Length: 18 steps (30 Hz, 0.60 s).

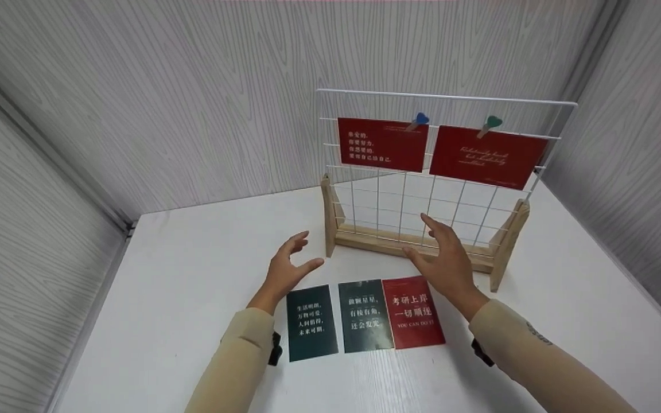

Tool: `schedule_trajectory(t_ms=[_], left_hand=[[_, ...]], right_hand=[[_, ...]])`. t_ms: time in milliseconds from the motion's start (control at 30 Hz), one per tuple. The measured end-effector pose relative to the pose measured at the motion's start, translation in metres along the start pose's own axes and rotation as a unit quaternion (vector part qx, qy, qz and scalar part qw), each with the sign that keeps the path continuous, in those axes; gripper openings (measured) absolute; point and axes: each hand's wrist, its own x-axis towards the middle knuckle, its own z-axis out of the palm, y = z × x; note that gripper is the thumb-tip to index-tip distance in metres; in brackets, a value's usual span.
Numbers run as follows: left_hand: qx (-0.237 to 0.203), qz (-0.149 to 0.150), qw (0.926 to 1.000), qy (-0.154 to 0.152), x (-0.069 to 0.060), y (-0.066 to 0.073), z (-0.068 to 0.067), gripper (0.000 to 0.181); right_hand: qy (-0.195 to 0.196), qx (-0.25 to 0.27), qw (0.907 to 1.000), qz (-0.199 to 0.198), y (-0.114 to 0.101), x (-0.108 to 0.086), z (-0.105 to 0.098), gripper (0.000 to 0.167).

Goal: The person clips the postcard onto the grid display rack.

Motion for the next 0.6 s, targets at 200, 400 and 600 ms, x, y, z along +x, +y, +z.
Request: schedule_trajectory(t_ms=[200, 400, 600], left_hand=[[0.016, -0.037, 0.999, -0.018, -0.013, -0.013, -0.003, 0.075], [0.042, -0.057, 0.9967, -0.04, -0.026, -0.023, -0.007, 0.077], [0.05, -0.068, 0.9947, -0.058, -0.038, -0.033, -0.01, 0.079]], right_hand=[[-0.042, -0.015, 0.9987, 0.023, 0.016, -0.008, -0.007, 0.074], [-0.076, -0.02, 0.9958, 0.047, 0.027, -0.016, -0.016, 0.077], [-0.1, -0.014, 0.9922, 0.073, 0.041, -0.027, -0.023, 0.079]])
